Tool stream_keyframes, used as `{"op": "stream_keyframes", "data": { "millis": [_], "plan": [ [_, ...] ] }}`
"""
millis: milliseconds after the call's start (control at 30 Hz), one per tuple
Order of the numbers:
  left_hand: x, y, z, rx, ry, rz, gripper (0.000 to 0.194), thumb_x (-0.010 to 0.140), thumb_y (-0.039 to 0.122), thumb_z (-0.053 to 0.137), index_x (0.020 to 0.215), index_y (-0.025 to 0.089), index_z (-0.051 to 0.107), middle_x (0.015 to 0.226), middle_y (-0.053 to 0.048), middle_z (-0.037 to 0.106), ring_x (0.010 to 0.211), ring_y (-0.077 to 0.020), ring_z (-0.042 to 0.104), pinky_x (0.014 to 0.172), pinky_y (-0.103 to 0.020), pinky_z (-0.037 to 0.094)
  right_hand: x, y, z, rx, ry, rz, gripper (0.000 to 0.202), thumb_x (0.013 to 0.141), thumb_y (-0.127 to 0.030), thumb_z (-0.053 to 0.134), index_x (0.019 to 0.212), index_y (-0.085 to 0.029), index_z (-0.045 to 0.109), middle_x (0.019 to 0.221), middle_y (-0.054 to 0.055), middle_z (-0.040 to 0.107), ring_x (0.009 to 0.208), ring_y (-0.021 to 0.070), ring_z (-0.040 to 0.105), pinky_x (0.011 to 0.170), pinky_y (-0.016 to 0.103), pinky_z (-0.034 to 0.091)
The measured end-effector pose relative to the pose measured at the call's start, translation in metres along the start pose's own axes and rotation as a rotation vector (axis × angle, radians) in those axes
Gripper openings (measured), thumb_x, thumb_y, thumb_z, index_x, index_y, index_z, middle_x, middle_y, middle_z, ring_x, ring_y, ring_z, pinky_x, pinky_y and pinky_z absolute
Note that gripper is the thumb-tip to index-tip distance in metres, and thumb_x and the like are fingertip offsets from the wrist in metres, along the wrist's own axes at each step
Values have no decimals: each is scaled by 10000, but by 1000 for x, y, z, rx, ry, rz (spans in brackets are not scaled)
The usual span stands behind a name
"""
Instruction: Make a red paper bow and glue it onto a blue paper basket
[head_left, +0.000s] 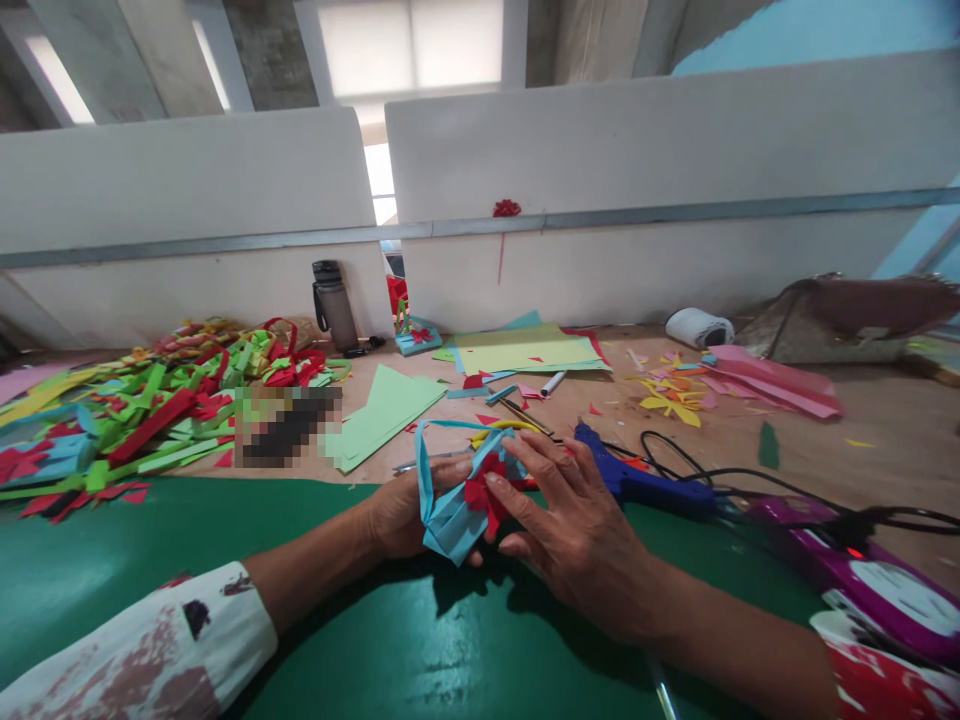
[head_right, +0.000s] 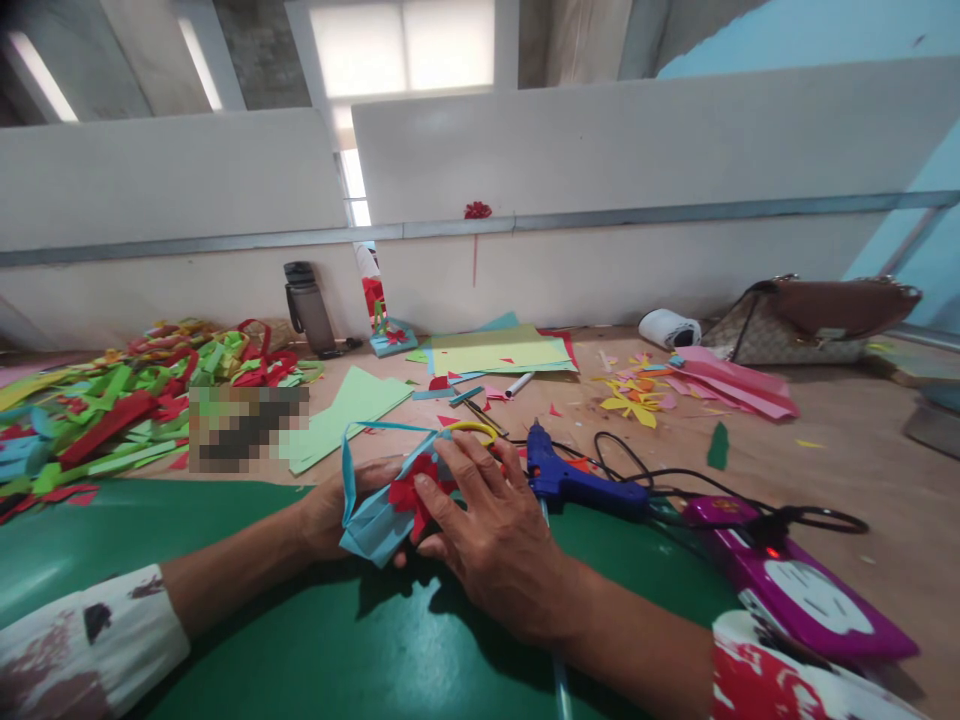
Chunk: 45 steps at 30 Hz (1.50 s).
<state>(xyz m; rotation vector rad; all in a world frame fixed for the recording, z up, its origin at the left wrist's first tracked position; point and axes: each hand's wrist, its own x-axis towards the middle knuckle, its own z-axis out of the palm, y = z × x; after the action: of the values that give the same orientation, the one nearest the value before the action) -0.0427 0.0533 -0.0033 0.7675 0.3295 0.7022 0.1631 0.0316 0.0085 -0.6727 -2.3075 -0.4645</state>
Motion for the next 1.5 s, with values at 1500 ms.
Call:
{"op": "stream_keyframes", "data": {
  "millis": [1500],
  "plan": [
    [1,7,-2,137,-195,-118,613,819,363,620,1348,158,388,925,-149,677,705,-243,668,426,-236,516,27,25,-23,1070,-213,733,238,796,-362,579,857,-152,671,809,37,686,761,174,635,712,289,511]
  ]
}}
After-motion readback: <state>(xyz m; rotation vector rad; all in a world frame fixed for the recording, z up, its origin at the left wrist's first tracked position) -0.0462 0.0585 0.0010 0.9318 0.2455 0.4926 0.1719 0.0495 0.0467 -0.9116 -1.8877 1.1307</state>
